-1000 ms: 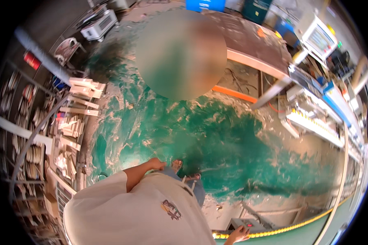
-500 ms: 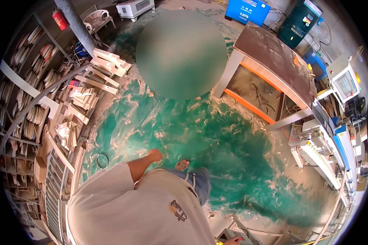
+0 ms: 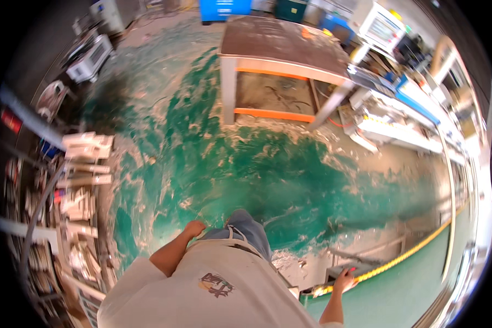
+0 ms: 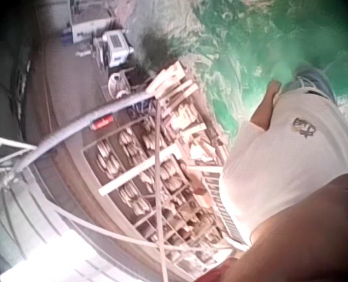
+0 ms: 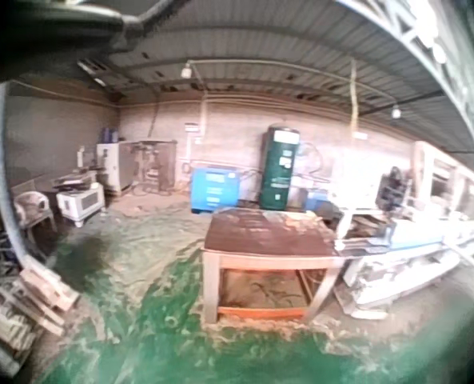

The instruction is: The person picks up wood panels from a stack, feeds them individually through a machine for processing, and luego places them onto a different stack.

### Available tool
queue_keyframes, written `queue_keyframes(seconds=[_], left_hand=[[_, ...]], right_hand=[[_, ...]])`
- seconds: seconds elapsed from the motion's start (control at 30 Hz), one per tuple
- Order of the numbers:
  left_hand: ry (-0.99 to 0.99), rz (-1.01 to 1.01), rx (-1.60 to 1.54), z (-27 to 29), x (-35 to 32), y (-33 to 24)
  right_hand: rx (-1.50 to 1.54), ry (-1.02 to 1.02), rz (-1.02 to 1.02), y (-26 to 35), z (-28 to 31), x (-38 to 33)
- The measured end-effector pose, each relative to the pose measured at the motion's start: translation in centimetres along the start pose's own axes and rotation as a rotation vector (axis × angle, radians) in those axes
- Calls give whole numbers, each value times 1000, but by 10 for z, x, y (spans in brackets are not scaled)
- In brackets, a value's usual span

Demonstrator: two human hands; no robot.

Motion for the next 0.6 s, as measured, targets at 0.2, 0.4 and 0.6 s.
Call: queue_keyframes(seconds=[0.2,0.4,0.6], left_hand=[[77,22,-43,-16,3,11],[58,-397,613,-29,10,29],[32,-555,690,-39,9,24]], right_hand=[[64,24,-35,-2,-5,0],[171,109,195,18,5,-53],[219,66,-12,20,4,-40]])
Point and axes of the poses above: each hand's wrist, its own x-axis towards the middle knuckle, its own z-axis out of the back of the hand, y = z × x, the point moved 4 cm from there along x, towards the middle knuckle, and after that the axes turned 12 degrees about y, right-handed, at the moved point
